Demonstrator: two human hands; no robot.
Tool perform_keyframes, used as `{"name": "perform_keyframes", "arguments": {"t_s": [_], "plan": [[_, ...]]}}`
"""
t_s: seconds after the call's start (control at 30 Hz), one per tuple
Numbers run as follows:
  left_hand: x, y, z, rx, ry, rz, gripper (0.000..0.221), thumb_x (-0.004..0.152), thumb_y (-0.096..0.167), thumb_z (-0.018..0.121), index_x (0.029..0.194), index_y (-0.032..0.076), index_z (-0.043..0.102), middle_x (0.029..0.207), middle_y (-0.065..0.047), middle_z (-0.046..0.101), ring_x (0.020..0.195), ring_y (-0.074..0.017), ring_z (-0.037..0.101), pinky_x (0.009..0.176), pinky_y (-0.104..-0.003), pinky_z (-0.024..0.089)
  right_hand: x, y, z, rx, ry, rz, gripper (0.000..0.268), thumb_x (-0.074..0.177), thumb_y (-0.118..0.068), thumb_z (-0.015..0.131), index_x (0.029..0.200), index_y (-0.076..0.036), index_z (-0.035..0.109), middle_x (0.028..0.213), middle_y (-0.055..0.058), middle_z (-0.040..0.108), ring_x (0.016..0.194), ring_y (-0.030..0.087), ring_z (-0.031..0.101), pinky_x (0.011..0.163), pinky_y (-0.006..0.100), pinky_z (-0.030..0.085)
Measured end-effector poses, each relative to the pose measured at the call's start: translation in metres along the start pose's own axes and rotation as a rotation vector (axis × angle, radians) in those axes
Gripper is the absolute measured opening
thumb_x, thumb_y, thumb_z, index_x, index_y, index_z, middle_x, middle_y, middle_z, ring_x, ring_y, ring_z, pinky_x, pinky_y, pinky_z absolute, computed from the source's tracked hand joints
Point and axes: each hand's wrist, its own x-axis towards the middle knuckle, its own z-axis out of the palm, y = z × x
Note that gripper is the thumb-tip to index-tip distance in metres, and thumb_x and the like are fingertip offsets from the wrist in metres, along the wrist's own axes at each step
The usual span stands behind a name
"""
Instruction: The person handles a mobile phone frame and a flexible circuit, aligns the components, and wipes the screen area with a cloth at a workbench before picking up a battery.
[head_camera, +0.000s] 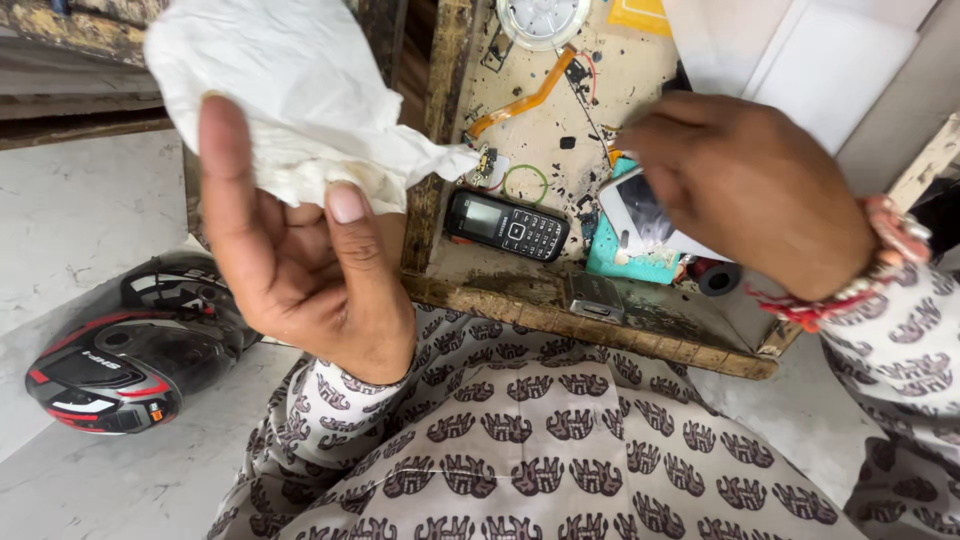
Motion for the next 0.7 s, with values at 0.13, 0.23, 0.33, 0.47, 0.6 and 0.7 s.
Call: {"name": "perform_keyframes", "arguments": {"t_s": [0.13, 0.23, 0.33, 0.47, 0.6, 0.7], "plan": [[-0.004, 0.003, 0.002, 0.108, -0.027, -0.017, 0.06, 0.101, -0.01, 0.054, 0.154, -0.01, 0.024, 0.165, -0.027, 0.032, 0.082, -0.0099, 0.067, 0.052, -0.018, 0.051, 0.011, -0.001, 0.006, -0.033, -0.055, 0.023, 0.012, 0.093, -0.01, 0.069, 0.101, -0.002, 0.07, 0.094, 0.011, 0.066, 0.08, 0.031, 0.066, 0.07, 0.044, 0.055], [-0.007, 0.003, 0.005, 0.128, -0.047, -0.002, 0.059, 0.103, -0.01, 0.054, 0.154, -0.01, 0.025, 0.165, -0.027, 0.034, 0.092, -0.013, 0.068, 0.062, -0.019, 0.055, 0.021, 0.001, 0.012, -0.085, -0.095, 0.042, 0.013, 0.095, -0.015, 0.07, 0.096, -0.002, 0.068, 0.093, 0.011, 0.066, 0.079, 0.03, 0.066, 0.068, 0.043, 0.055], [-0.011, 0.004, 0.003, 0.138, -0.081, -0.015, 0.06, 0.105, -0.008, 0.055, 0.157, -0.009, 0.025, 0.168, -0.028, 0.034, 0.116, -0.0178, 0.066, 0.089, -0.023, 0.06, 0.027, 0.004, 0.017, -0.097, -0.085, 0.032, 0.014, 0.094, -0.015, 0.07, 0.094, -0.001, 0.066, 0.093, 0.011, 0.066, 0.08, 0.031, 0.066, 0.069, 0.044, 0.055], [-0.014, -0.005, 0.004, 0.125, -0.102, 0.008, 0.058, 0.105, -0.006, 0.058, 0.155, -0.009, 0.029, 0.163, -0.028, 0.037, 0.13, -0.0226, 0.062, 0.106, -0.029, 0.059, 0.026, 0.009, 0.024, -0.122, -0.081, 0.019, 0.013, 0.094, -0.012, 0.069, 0.096, -0.001, 0.064, 0.093, 0.011, 0.066, 0.08, 0.031, 0.066, 0.069, 0.044, 0.055], [-0.016, -0.013, 0.002, 0.142, -0.175, 0.054, 0.049, 0.108, -0.003, 0.06, 0.153, -0.002, 0.04, 0.154, -0.025, 0.05, 0.114, -0.0206, 0.069, 0.095, -0.029, 0.065, 0.027, 0.011, 0.025, -0.107, -0.182, 0.101, 0.013, 0.098, -0.011, 0.066, 0.094, 0.0, 0.062, 0.088, 0.011, 0.064, 0.07, 0.027, 0.064, 0.064, 0.04, 0.054], [-0.006, -0.025, 0.005, 0.372, -0.306, 0.333, 0.042, 0.111, 0.005, 0.062, 0.15, 0.008, 0.047, 0.142, -0.019, 0.061, 0.105, -0.0171, 0.074, 0.086, -0.027, 0.067, 0.019, 0.006, 0.005, 0.006, -0.024, 0.06, 0.009, 0.094, -0.006, 0.069, 0.097, 0.0, 0.064, 0.09, 0.013, 0.064, 0.076, 0.029, 0.065, 0.068, 0.042, 0.053]]}}
